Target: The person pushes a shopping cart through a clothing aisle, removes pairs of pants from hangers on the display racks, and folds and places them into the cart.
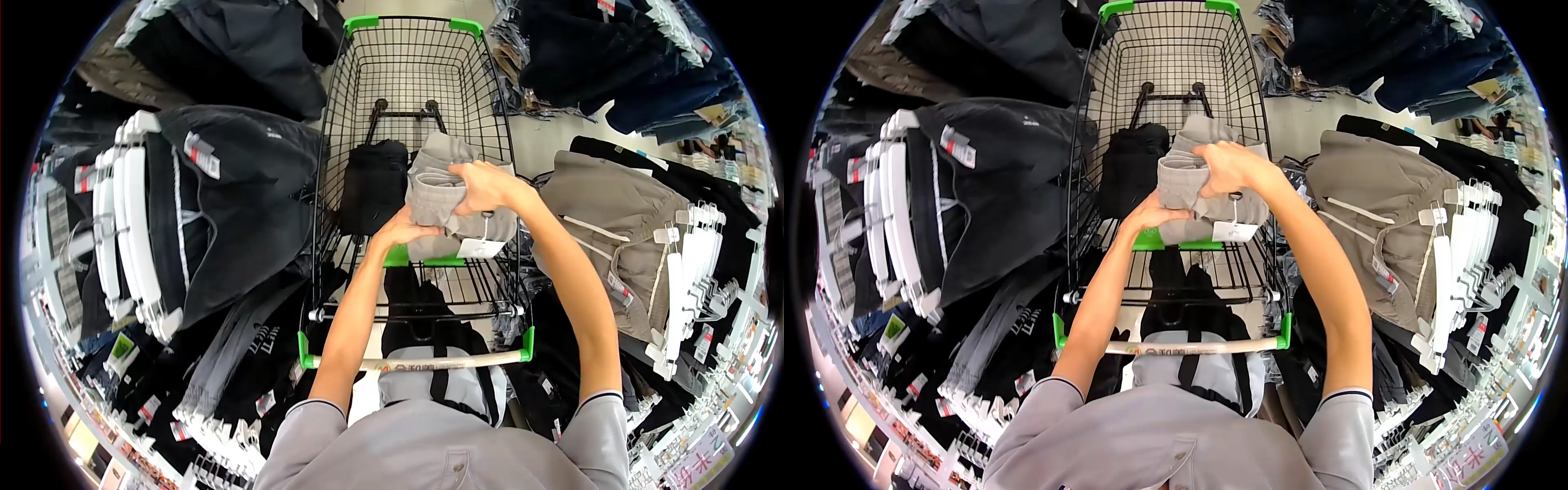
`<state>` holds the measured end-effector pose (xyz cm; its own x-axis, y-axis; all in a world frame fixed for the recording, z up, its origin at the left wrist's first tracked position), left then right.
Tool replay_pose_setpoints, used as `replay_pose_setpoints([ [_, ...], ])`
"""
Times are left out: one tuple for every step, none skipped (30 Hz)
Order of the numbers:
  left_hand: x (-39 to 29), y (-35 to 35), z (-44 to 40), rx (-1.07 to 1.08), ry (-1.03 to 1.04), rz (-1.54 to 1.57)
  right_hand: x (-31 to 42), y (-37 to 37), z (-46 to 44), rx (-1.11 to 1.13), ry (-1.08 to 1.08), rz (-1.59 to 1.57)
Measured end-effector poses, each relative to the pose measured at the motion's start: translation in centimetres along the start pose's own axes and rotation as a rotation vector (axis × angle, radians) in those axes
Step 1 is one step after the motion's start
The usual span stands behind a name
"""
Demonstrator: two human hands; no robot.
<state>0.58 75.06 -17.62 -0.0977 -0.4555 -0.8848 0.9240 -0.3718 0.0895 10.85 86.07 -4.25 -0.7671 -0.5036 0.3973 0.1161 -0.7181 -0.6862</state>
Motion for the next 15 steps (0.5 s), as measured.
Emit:
replay_pose_setpoints([
  [2.3, 0.1, -0.5, 0.033, -0.083, 0.152, -1.1, 0.9, -1.6, 0.016, 0.001, -0.013],
  [4.4, 0.4, -1.1, 0.065, -0.166, 0.299, -2.0, 1.9, -3.1, 0.028, 0.001, -0.027],
  [7.1, 0.3, -2.0, 0.007, -0.213, 0.248, -3.0, 3.1, -4.7, 0.042, 0.015, 0.031],
  [9.2, 0.6, -2.9, 0.014, -0.216, 0.246, -4.0, 4.9, -6.0, 0.042, 0.02, 0.026],
  [11.5, 0.3, -4.0, -0.052, -0.271, 0.219, -5.5, 6.4, -7.5, 0.008, 0.06, 0.086],
  [13.1, 0.1, -4.6, -0.118, -0.33, 0.193, -6.6, 7.7, -8.6, -0.023, 0.098, 0.143],
  [13.4, -0.8, -4.7, -0.264, -0.402, 0.066, -7.7, 9.2, -9.5, 0.059, 0.169, 0.12],
  [13.6, -0.3, -5.6, -0.269, -0.404, 0.066, -8.1, 10.2, -10.0, 0.06, 0.163, 0.12],
  [15.2, -0.8, -6.2, -0.354, -0.429, -0.016, -8.8, 10.2, -9.9, -0.074, 0.216, 0.198],
  [16.1, -1.6, -6.2, -0.455, -0.459, -0.099, -8.8, 9.8, -9.5, -0.212, 0.251, 0.273],
  [15.3, -1.4, -5.9, -0.468, -0.464, -0.134, -8.0, 9.9, -8.5, -0.305, 0.204, 0.211],
  [14.2, -1.6, -5.8, -0.502, -0.468, -0.17, -7.1, 9.5, -7.3, -0.401, 0.138, 0.145],
  [15.1, -1.7, -6.0, -0.574, -0.375, -0.219, -5.7, 9.1, -5.6, -0.456, 0.053, 0.064],
  [14.9, -1.6, -5.8, -0.579, -0.35, -0.188, -4.4, 9.4, -4.0, -0.398, 0.046, 0.024],
  [15.5, -1.2, -5.8, -0.572, -0.373, -0.151, -3.4, 10.1, -2.4, -0.267, 0.019, -0.108],
])
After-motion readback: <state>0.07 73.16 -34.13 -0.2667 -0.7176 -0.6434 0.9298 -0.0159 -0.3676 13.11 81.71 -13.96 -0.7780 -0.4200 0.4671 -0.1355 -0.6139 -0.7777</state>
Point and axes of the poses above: each hand's wrist, its own z-axis away from the middle knuckle, its own y-axis out of the palm, x = y × z, the point moved 9 cm from there along -z, towards the middle knuckle, and after that the axes turned 9 degrees about z, right-handed, at the moved point
